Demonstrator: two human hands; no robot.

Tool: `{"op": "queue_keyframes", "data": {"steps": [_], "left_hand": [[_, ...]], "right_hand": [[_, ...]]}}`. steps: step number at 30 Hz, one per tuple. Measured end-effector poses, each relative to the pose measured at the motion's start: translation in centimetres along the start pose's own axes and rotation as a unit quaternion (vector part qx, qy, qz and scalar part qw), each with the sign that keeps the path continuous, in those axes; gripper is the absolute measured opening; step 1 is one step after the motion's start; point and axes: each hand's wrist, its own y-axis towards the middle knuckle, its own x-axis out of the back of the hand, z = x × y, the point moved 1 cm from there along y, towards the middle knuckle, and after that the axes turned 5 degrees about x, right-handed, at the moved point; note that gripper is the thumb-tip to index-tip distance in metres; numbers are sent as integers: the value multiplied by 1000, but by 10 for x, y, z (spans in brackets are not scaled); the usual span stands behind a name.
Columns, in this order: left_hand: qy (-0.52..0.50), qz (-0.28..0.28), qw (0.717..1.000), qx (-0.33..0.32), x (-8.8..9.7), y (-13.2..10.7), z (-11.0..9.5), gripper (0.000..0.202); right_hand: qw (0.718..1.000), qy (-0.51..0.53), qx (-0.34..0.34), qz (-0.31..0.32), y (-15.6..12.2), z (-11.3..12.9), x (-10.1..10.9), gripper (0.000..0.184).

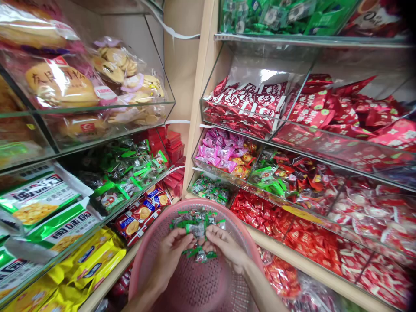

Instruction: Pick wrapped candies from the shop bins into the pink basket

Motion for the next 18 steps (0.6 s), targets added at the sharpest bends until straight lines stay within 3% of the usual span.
{"op": "queue_keyframes", "data": {"steps": [10, 18], "left_hand": [[74, 48, 994, 62, 8, -9, 55, 32], [164, 57, 985, 15, 15, -10, 47, 35]], "right_hand": [[992, -61, -7, -110, -24, -35, 11, 33], [990, -87, -1, -113, -30, -40, 15, 35]]}}
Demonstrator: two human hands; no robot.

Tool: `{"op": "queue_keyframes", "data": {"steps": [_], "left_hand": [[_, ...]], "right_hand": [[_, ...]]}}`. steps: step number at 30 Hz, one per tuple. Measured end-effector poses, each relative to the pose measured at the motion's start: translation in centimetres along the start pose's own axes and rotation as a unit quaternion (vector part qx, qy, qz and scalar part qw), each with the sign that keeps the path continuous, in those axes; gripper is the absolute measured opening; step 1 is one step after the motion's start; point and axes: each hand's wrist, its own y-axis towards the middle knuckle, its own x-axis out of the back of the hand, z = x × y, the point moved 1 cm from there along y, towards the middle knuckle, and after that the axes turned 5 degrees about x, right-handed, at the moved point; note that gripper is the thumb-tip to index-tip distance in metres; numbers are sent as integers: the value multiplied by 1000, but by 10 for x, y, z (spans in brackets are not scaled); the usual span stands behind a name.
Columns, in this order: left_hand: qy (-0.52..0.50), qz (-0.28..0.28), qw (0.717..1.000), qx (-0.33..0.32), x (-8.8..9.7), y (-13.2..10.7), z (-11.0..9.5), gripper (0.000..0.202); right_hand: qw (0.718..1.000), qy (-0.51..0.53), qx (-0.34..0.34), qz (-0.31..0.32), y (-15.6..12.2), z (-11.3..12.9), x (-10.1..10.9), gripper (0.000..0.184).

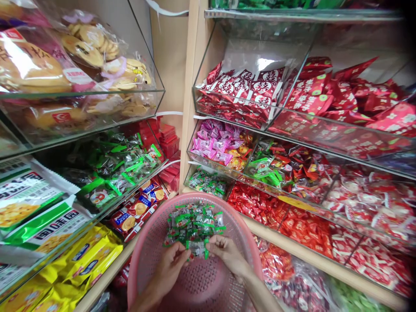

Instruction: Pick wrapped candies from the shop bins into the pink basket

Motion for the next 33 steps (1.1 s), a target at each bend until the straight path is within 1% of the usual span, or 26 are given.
{"op": "queue_keyframes", "data": {"steps": [2, 4, 7, 9, 11, 14, 17, 19, 22, 27, 30, 33], "left_hand": [[23, 3, 1000, -14, 7, 2, -1, 35], [20, 10, 1000, -10, 12, 5, -1, 35], [-30, 29, 999, 33, 16, 9, 1, 35], [-66, 31, 995, 63, 16, 11, 1, 36], [-90, 17, 992, 87, 15, 11, 2, 37], [-87, -4, 991, 106, 13, 11, 7, 43], [-62, 6, 991, 120, 11, 9, 15, 46], [-54, 21, 990, 127, 10, 8, 18, 46], [-54, 30, 990, 125, 10, 8, 19, 45], [-62, 27, 991, 115, 12, 10, 20, 44], [-63, 26, 991, 112, 12, 9, 20, 41], [-54, 30, 992, 113, 10, 9, 20, 40]], "right_hand": [[1000, -6, 3, 3, 1, 0, -3, 35], [1000, -5, -3, 8, 3, 0, -6, 35], [1000, 4, -22, 16, 7, -1, -11, 36], [999, 11, -31, 12, 10, -1, -11, 37], [999, 24, -31, -12, 15, -2, -7, 37], [995, 50, -23, -81, 25, -4, 1, 37], [985, 68, -44, -150, 37, -10, 6, 39], [980, 76, -56, -177, 44, -14, 5, 40], [974, 94, -45, -199, 52, -20, -1, 38], [973, 95, -14, -211, 62, -29, -10, 36], [971, 83, -7, -223, 66, -35, -14, 40], [964, 81, 3, -252, 70, -39, -19, 45]]}}
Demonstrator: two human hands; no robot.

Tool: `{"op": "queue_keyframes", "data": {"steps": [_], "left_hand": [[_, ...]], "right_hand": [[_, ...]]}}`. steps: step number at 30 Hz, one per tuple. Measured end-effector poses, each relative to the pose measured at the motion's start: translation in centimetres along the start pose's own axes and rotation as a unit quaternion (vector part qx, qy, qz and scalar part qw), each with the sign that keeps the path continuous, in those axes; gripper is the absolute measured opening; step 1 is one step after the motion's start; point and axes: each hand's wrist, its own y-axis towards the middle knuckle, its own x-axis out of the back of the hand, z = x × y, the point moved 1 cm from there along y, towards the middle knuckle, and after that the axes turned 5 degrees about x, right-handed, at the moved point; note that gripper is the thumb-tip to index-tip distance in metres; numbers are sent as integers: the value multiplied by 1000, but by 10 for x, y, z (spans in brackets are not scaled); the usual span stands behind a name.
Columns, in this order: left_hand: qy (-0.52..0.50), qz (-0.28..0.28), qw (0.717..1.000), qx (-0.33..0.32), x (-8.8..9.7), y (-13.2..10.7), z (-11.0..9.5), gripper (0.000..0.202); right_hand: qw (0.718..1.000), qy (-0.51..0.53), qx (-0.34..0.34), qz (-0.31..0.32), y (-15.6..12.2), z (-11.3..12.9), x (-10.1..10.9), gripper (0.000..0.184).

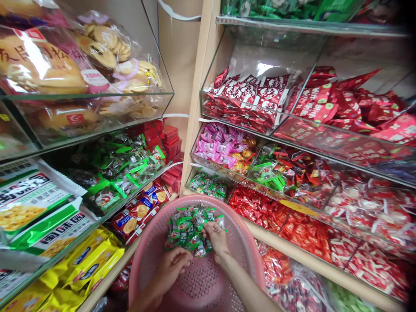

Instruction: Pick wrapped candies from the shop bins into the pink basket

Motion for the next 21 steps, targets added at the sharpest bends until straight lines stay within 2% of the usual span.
{"op": "queue_keyframes", "data": {"steps": [6, 13, 21], "left_hand": [[12, 3, 1000, -3, -2, 3, 1, 39], [13, 7, 1000, -3, -2, 1, 0, 39], [25, 7, 1000, -10, -2, 1, 0, 41]], "right_hand": [[999, 15, 28, -26, 1, -8, -10, 49], [998, -31, 59, 0, -4, -12, -16, 53], [994, -105, 28, 25, -5, -16, -9, 51]]}}
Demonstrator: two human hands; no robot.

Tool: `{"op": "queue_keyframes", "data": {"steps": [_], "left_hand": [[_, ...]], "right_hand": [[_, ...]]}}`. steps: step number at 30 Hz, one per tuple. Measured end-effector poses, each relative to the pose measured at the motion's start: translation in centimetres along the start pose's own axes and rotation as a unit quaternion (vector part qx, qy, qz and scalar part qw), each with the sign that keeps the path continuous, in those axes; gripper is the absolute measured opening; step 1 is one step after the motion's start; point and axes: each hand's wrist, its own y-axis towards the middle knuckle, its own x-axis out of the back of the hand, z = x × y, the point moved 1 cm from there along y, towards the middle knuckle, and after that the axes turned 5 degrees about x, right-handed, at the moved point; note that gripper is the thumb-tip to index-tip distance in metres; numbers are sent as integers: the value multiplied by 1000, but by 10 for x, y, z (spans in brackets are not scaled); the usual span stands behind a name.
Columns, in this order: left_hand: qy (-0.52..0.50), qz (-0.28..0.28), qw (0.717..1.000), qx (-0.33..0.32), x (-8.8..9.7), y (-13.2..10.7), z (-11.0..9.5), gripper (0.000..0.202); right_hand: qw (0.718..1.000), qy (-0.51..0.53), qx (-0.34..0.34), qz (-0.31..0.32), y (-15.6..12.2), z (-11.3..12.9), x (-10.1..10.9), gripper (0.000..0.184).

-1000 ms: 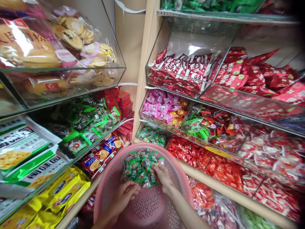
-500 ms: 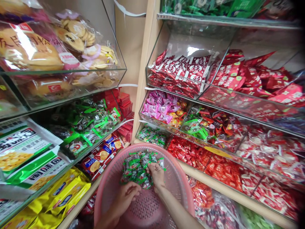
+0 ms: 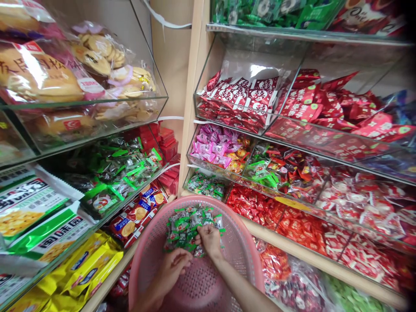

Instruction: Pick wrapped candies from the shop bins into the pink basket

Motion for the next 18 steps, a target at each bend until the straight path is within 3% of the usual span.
{"op": "queue_keyframes", "data": {"steps": [7, 11, 14, 16, 18], "left_hand": [[5, 3, 1000, 9, -3, 6, 1, 44], [18, 14, 1000, 5, -6, 6, 0, 41], [27, 19, 999, -2, -7, 7, 1, 41], [34, 16, 999, -17, -7, 9, 2, 40], [42, 5, 998, -41, -6, 10, 4, 38]], "right_hand": [[1000, -10, -4, 25, -6, 3, 8, 51], [998, -46, 18, 45, -6, 23, 23, 47], [983, -121, 133, 39, 13, 54, 36, 40], [952, -193, 237, 9, 36, 78, 40, 35], [918, -275, 286, -9, 66, 99, 39, 27]]}}
